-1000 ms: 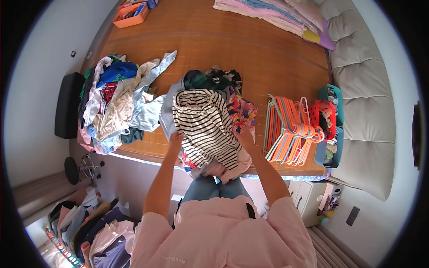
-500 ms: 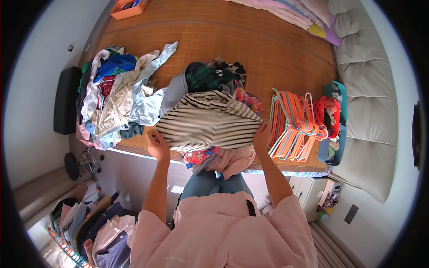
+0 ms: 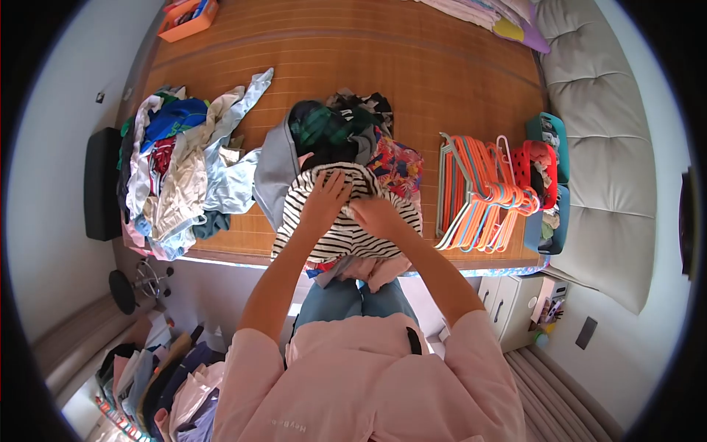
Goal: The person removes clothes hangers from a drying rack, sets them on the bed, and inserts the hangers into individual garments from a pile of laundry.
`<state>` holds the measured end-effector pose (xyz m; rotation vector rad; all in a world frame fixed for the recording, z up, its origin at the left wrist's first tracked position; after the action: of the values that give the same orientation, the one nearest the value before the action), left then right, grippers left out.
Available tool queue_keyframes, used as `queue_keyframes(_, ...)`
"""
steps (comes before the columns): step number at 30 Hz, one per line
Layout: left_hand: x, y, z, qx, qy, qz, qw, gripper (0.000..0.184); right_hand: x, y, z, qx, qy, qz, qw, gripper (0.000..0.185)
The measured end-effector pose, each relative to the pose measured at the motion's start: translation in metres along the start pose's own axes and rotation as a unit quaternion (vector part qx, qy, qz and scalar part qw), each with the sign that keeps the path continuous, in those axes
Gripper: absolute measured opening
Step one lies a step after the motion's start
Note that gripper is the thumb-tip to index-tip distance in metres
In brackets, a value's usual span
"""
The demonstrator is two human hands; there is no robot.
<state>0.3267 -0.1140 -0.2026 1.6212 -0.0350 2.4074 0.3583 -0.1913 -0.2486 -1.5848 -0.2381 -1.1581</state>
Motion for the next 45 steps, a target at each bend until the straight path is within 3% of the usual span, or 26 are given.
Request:
queue_keyframes(1, -0.013, -0.002, 0.0, -0.011, -0.051, -0.02, 0.998, 0.022, -0.014, 0.002, -0.007, -0.032, -0.097, 0.021, 0.995, 0.022)
queue_keyframes(2, -0.024, -0.003, -0.002, -0.022, -0.102, -0.039, 0.994, 0.021, -0.004, 0.016, -0.007, -0.06, -0.061, -0.04, 0.996, 0.02)
queue_keyframes(3, -0.018, 0.006, -0.007, -0.049, -0.025, -0.127, 0.99, 0.013, 0.008, 0.033, -0.011, -0.088, -0.025, -0.099, 0.991, 0.019)
queue_keyframes(4, -0.029, 0.029, -0.025, -0.115, -0.139, -0.133, 0.975, 0.012, 0.02, 0.046, -0.013, -0.115, 0.01, -0.157, 0.981, 0.019)
queue_keyframes(6, -0.036, 0.074, -0.076, -0.24, -0.356, -0.137, 0.892, 0.01, 0.04, 0.068, -0.008, -0.162, 0.07, -0.129, 0.976, 0.018)
queue_keyframes(7, -0.033, 0.062, -0.066, -0.169, -0.335, -0.116, 0.92, 0.01, 0.049, 0.075, -0.006, -0.184, 0.101, -0.115, 0.971, 0.018)
queue_keyframes(9, -0.023, 0.037, -0.053, -0.023, -0.287, -0.073, 0.955, 0.013, 0.033, 0.06, -0.015, -0.141, 0.01, -0.166, 0.976, 0.018)
queue_keyframes(10, -0.005, 0.002, -0.029, 0.067, -0.13, -0.108, 0.983, 0.013, 0.024, 0.052, -0.02, -0.118, -0.036, -0.19, 0.974, 0.017)
queue_keyframes(11, -0.013, -0.029, -0.025, 0.191, -0.129, -0.097, 0.968, 0.015, 0.009, 0.057, -0.029, -0.171, -0.107, -0.166, 0.965, 0.019)
queue_keyframes(12, -0.007, -0.051, -0.023, 0.312, -0.127, -0.084, 0.938, 0.022, 0.008, 0.049, -0.029, -0.152, -0.057, -0.107, 0.981, 0.018)
queue_keyframes(15, -0.027, -0.023, -0.027, 0.175, -0.012, -0.012, 0.984, 0.023, 0.006, 0.041, -0.024, -0.095, 0.097, 0.034, 0.99, 0.02)
queue_keyframes(18, -0.043, -0.021, -0.033, 0.231, -0.052, -0.043, 0.971, 0.033, 0.011, 0.058, -0.026, -0.145, 0.126, 0.157, 0.969, 0.02)
queue_keyframes(19, -0.029, -0.016, -0.023, 0.226, 0.002, -0.075, 0.971, 0.031, 0.013, 0.065, -0.034, -0.212, 0.141, 0.295, 0.921, 0.02)
queue_keyframes(22, -0.015, 0.006, 0.001, 0.223, 0.008, -0.135, 0.965, 0.023, 0.063, 0.087, -0.064, -0.242, 0.225, 0.239, 0.913, 0.016)
queue_keyframes(23, -0.017, 0.016, 0.011, 0.231, 0.007, -0.155, 0.961, 0.016, 0.086, 0.103, -0.083, -0.295, 0.254, 0.154, 0.908, 0.017)
queue_keyframes(25, -0.033, 0.046, 0.032, 0.213, 0.023, -0.198, 0.956, 0.016, 0.123, 0.141, -0.123, -0.259, 0.339, -0.053, 0.903, 0.026)
queue_keyframes(27, -0.061, 0.078, 0.048, 0.197, 0.014, -0.259, 0.945, 0.019, 0.154, 0.187, -0.17, -0.349, 0.419, -0.125, 0.829, 0.036)
queue_keyframes(30, -0.098, 0.135, 0.088, 0.207, -0.045, -0.332, 0.919, 0.021, 0.19, 0.205, -0.191, -0.404, 0.356, -0.186, 0.822, 0.052)
queue_keyframes(33, -0.148, 0.177, 0.111, 0.231, -0.032, -0.438, 0.868, 0.027, 0.188, 0.221, -0.196, -0.41, 0.324, -0.159, 0.837, 0.059)
queue_keyframes(36, -0.188, 0.208, 0.129, 0.29, -0.06, -0.463, 0.836, 0.035, 0.186, 0.215, -0.191, -0.35, 0.359, -0.13, 0.856, 0.06)
queue_keyframes(37, -0.199, 0.215, 0.135, 0.289, -0.089, -0.458, 0.836, 0.048, 0.177, 0.217, -0.193, -0.394, 0.336, -0.093, 0.85, 0.059)
queue_keyframes(40, -0.217, 0.221, 0.137, 0.495, -0.098, -0.639, 0.581, 0.061, 0.161, 0.196, -0.178, -0.302, 0.338, -0.03, 0.891, 0.057)
queue_keyframes(41, -0.19, 0.222, 0.149, 0.54, -0.114, -0.67, 0.497, 0.066, 0.161, 0.194, -0.178, -0.293, 0.364, -0.033, 0.883, 0.055)
queue_keyframes(44, -0.189, 0.206, 0.128, 0.539, -0.023, -0.662, 0.52, 0.065, 0.155, 0.191, -0.172, -0.282, 0.421, -0.024, 0.862, 0.049)
queue_keyframes(45, -0.176, 0.207, 0.126, 0.536, -0.017, -0.679, 0.502, 0.064, 0.15, 0.192, -0.169, -0.293, 0.427, -0.011, 0.855, 0.046)
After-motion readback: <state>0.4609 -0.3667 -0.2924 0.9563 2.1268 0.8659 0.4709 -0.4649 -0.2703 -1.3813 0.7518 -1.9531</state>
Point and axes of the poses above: each hand's wrist, its own z-axis towards the middle knuckle, its own x-axis out of the back of the hand, y = z × x, the point moved 9 cm from there along z, towards the middle knuckle, and after that the axes turned 12 degrees about y, right-handed, at the moved point
